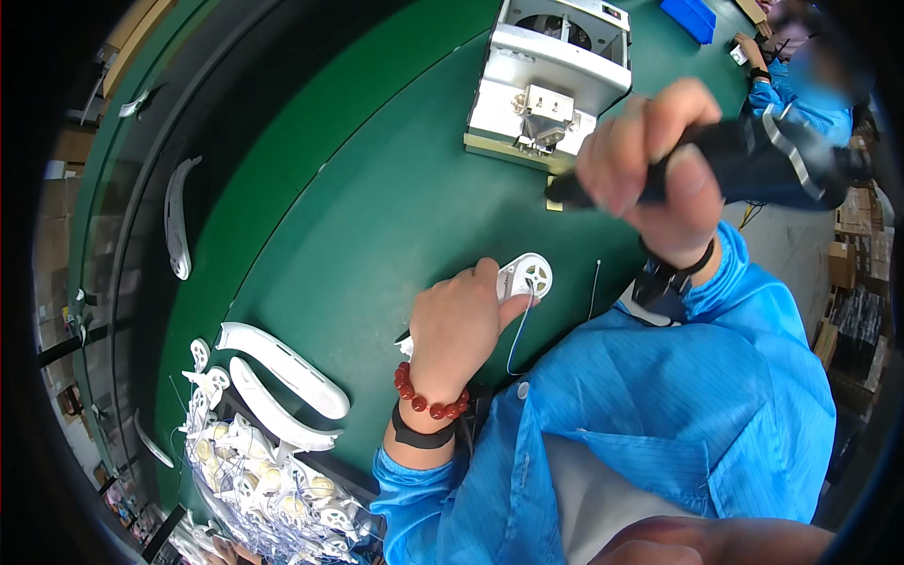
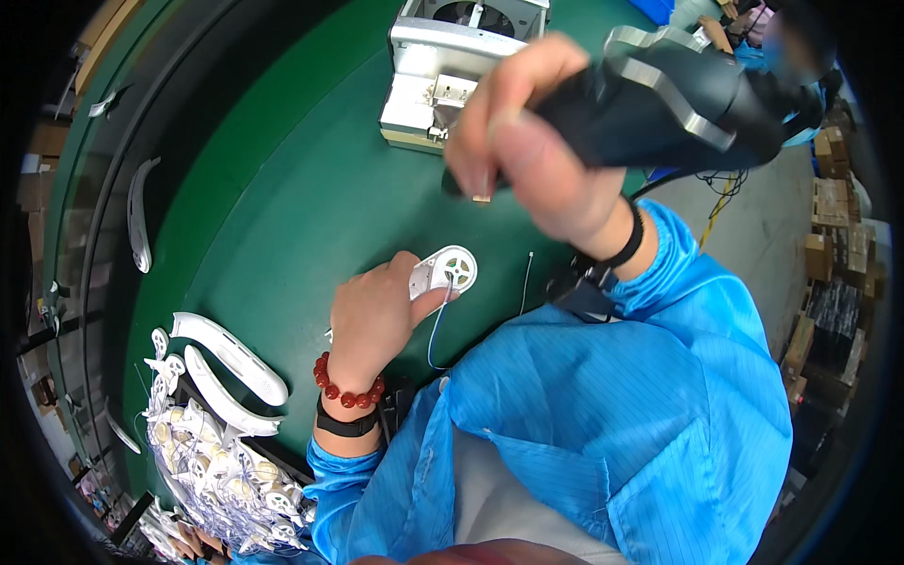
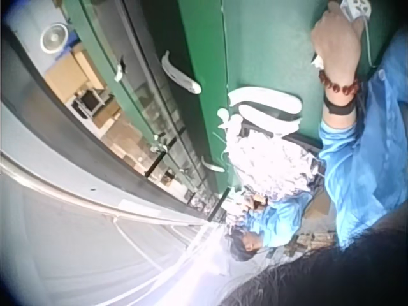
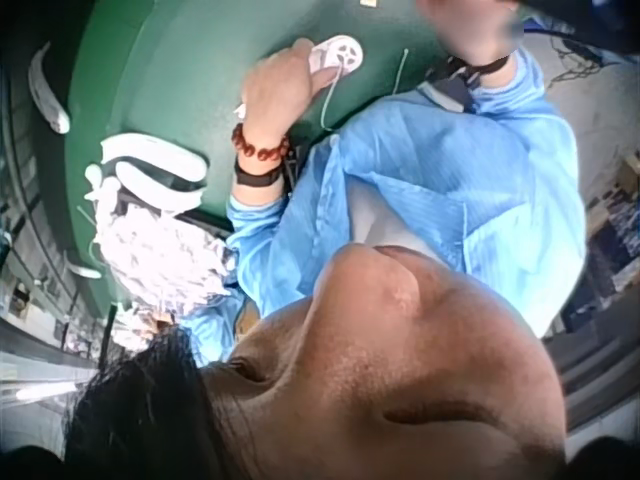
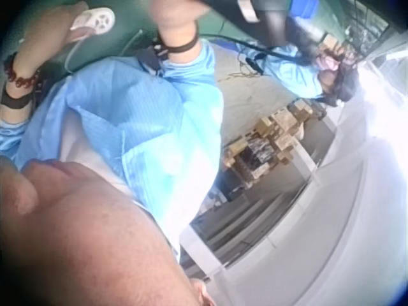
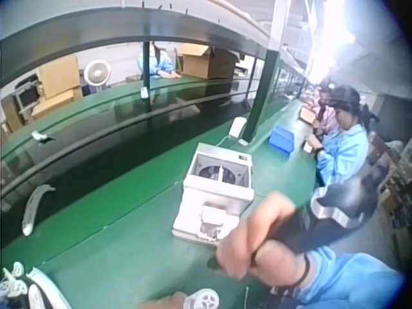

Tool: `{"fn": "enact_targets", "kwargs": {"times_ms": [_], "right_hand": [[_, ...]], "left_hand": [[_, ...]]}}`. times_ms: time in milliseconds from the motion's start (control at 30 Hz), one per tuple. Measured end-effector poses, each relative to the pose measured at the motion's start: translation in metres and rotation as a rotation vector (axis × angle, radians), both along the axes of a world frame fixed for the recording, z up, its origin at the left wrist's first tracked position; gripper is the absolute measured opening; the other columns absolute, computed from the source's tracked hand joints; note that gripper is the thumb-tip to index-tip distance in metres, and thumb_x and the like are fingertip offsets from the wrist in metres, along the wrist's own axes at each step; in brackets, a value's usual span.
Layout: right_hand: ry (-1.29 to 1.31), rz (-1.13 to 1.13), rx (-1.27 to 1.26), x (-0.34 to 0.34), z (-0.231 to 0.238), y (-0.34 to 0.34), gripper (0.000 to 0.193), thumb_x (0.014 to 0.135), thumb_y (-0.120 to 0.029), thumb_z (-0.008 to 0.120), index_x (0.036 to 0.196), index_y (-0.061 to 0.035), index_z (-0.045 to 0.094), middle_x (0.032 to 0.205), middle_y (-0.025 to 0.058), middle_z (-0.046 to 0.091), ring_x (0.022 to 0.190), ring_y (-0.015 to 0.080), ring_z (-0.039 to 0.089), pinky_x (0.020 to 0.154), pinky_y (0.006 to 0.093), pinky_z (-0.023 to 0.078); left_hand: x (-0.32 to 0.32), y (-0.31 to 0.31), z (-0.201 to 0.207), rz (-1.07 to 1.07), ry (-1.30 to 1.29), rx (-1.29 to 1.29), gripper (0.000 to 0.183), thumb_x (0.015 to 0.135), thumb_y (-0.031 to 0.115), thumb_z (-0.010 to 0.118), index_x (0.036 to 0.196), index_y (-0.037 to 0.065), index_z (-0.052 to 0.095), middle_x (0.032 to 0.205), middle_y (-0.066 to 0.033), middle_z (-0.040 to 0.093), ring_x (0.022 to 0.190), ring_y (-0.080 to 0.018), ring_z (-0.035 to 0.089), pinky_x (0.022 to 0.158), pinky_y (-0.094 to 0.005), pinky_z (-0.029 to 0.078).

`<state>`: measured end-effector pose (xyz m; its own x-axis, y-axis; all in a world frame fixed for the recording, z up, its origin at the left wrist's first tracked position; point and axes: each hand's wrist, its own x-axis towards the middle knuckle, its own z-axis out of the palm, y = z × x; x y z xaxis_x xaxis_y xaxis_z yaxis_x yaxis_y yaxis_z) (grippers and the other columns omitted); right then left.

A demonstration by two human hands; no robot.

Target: The worker uses an electric handheld tool to assemble small white plastic components on a factory assembly line.

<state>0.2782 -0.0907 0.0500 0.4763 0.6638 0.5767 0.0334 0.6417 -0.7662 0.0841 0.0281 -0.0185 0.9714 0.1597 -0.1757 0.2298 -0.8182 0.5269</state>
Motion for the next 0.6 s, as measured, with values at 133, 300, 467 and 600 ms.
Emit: {"fn": "enact_targets", "kwargs": {"times_ms": [133, 300, 467, 600], "right_hand": [[-0.103, -0.12, -0.065, 0.029, 0.015, 0.011, 0.015, 0.102, -0.023, 0.045, 0.103, -0.0082, 0.047, 0.073, 0.0065, 0.053, 0.058, 0.0157, 0.048, 0.059, 0.0323, 0.042], [0.012, -0.241, -0.068, 0.03, 0.01, 0.026, 0.016, 0.094, -0.009, 0.059, 0.093, -0.0025, 0.045, 0.065, 0.0115, 0.056, 0.054, 0.0178, 0.055, 0.054, 0.0317, 0.049], [-0.016, -0.27, -0.06, 0.035, -0.004, 0.029, 0.016, 0.094, -0.009, 0.059, 0.093, -0.0021, 0.045, 0.066, 0.0115, 0.057, 0.054, 0.0177, 0.055, 0.055, 0.0319, 0.05], [-0.21, -0.127, -0.132, 0.048, -0.002, 0.027, 0.01, 0.1, -0.015, 0.048, 0.103, -0.0052, 0.048, 0.073, 0.0095, 0.057, 0.058, 0.0157, 0.051, 0.059, 0.0341, 0.046]], "left_hand": [[-0.001, 0.001, 0.003, 0.001, 0.004, -0.011, 0.044, 0.083, 0.048, 0.072, 0.088, 0.006, 0.06, 0.074, -0.0117, 0.068, 0.068, -0.0319, 0.067, 0.056, -0.0422, 0.049], [-0.001, 0.0, 0.003, -0.018, -0.035, 0.006, 0.043, 0.083, 0.045, 0.073, 0.086, 0.005, 0.059, 0.072, -0.0123, 0.066, 0.064, -0.0306, 0.068, 0.055, -0.0404, 0.051], [0.001, 0.001, 0.003, 0.008, 0.014, -0.034, 0.042, 0.083, 0.046, 0.073, 0.089, 0.006, 0.061, 0.074, -0.0113, 0.068, 0.068, -0.0317, 0.067, 0.057, -0.0425, 0.049], [0.001, 0.003, 0.004, 0.01, 0.021, -0.045, 0.042, 0.082, 0.046, 0.073, 0.09, 0.006, 0.061, 0.075, -0.0113, 0.068, 0.068, -0.0318, 0.067, 0.057, -0.0423, 0.049]]}}
